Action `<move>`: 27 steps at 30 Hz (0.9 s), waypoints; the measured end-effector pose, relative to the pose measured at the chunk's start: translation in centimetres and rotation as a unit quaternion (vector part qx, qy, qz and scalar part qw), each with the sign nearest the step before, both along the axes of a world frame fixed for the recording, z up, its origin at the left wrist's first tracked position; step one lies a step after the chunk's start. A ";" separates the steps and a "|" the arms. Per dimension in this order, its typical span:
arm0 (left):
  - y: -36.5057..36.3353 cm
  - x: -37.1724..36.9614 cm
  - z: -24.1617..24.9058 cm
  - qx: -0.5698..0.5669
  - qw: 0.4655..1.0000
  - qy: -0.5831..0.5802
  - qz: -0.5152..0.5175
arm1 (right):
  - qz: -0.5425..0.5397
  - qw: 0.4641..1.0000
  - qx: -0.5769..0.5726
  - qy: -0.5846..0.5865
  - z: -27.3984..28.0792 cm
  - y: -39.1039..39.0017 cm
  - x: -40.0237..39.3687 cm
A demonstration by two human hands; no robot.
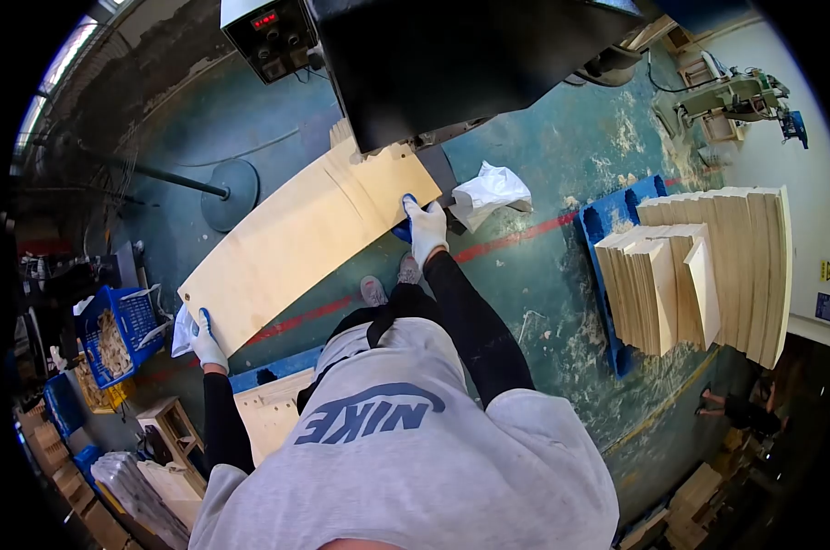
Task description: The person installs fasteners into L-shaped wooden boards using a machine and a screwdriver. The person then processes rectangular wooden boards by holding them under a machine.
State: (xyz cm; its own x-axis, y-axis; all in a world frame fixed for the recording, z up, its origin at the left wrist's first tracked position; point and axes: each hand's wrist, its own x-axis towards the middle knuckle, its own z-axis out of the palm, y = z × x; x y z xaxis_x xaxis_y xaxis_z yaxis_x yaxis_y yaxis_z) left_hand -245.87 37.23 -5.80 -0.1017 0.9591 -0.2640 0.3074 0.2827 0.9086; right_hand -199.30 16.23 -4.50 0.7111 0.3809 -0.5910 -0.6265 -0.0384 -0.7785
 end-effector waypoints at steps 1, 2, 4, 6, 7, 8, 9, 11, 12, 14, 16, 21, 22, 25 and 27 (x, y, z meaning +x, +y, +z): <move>0.2 0.4 -0.1 -0.009 1.000 -0.006 0.010 | 0.003 1.000 -0.008 -0.005 0.0 0.5 0.5; 0.4 0.6 -0.2 -0.018 1.000 -0.010 0.021 | 0.007 1.000 -0.017 -0.009 -0.1 1.0 0.8; 0.7 -0.4 -1.1 -0.013 1.000 -0.001 0.001 | 0.013 0.999 -0.033 -0.009 -0.2 1.3 0.5; 1.1 -1.0 -1.6 -0.015 1.000 0.010 -0.011 | 0.011 0.999 -0.044 -0.007 0.3 1.4 0.4; 1.2 -1.4 -1.7 -0.022 1.000 0.019 -0.011 | 0.024 0.998 -0.050 -0.016 -0.2 1.1 0.2; 1.3 -1.3 -1.8 -0.026 0.999 0.024 -0.012 | 0.027 0.997 -0.062 -0.023 -0.4 1.1 0.2; 1.7 -0.9 -2.1 -0.021 0.999 0.023 -0.020 | 0.030 0.996 -0.073 -0.032 -0.5 1.2 0.3; 1.7 -1.1 -2.3 -0.016 0.999 0.030 -0.031 | 0.034 0.995 -0.088 -0.037 -1.0 0.8 -0.2; 1.9 -1.4 -2.2 -0.016 0.999 0.035 -0.028 | 0.034 0.995 -0.087 -0.038 -1.2 0.9 -0.3; 2.3 -0.9 -2.4 -0.017 0.999 0.036 -0.021 | 0.028 0.994 -0.091 -0.045 -1.3 1.3 0.3; 2.3 -0.3 -1.7 -0.027 0.998 0.046 -0.019 | 0.015 0.994 -0.101 -0.045 -1.1 1.5 0.0; 3.1 0.9 0.1 -0.035 0.996 0.080 -0.009 | 0.013 0.996 -0.069 -0.050 -1.1 1.5 -0.2; 3.7 1.0 -0.5 -0.019 0.999 0.047 -0.014 | 0.006 0.996 -0.064 -0.055 -1.2 2.0 0.2; 3.5 -0.3 -1.6 -0.013 1.000 0.000 -0.014 | 0.007 0.998 -0.042 -0.054 -2.0 1.6 -0.1; 3.3 1.7 0.5 -0.033 0.999 0.002 0.002 | 0.009 0.997 -0.067 -0.036 -1.6 1.4 -0.2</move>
